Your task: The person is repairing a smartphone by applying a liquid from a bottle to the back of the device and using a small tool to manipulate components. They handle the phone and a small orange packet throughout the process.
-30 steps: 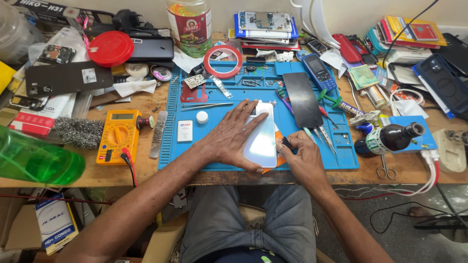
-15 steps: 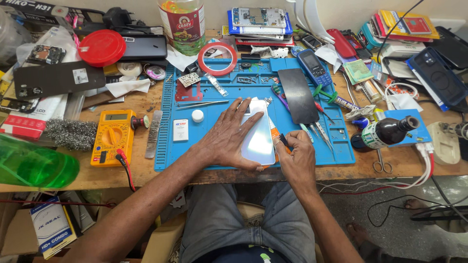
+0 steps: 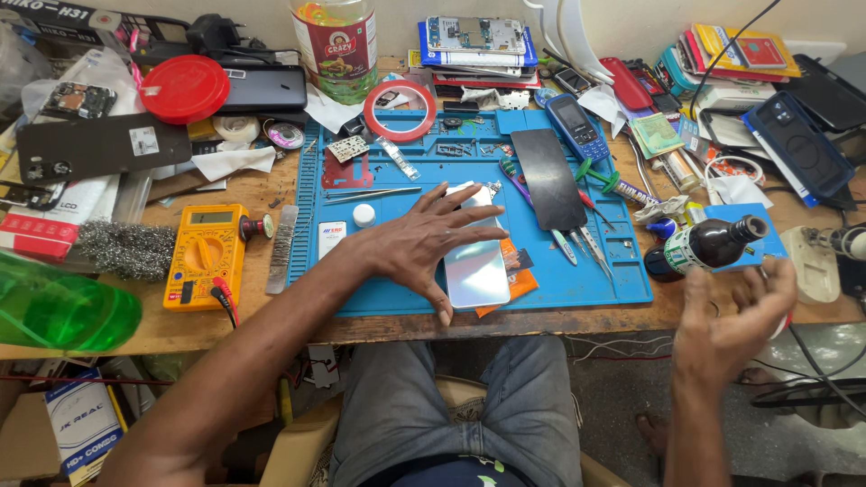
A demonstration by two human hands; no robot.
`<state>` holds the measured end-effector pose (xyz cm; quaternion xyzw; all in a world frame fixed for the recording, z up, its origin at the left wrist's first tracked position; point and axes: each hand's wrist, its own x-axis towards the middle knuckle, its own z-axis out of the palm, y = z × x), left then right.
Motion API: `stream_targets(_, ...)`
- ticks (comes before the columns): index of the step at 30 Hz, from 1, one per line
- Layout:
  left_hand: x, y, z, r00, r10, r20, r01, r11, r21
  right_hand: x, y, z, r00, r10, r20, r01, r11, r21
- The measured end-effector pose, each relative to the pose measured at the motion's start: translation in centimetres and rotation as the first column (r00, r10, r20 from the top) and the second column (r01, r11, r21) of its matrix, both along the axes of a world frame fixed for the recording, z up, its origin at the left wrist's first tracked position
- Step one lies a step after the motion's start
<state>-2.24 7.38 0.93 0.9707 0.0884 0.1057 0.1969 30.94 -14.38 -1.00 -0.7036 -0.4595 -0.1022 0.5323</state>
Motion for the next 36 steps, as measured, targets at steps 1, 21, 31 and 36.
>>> stream_targets(1,0.4,0.3,0.2,1.0,-0.027,-0.003,0.027,1.0,0.008,0.9,0.6,-0.2,0.999,0.01,-0.039,-0.011,1.0,-0.017)
stream_targets(21,0.6,0.5,-0.9,0.988,0.044,0.15,-0.053,0.997,0.059,-5.3,4.7,8.3,0.864,0.461,0.204,-0.343,0.834,-0.432)
stream_targets(31,1.1,0.3,-1.2,0.982,0.062,0.177,-0.081,0.992,0.101,-6.9,6.9,7.8,0.589,0.608,0.533,-0.217,0.754,-0.62)
stream_targets(36,1.3,0.3,-1.2,0.982,0.066,0.175,-0.089,0.988,0.125,-7.1,7.3,7.6,0.523,0.609,0.596,-0.175,0.761,-0.624)
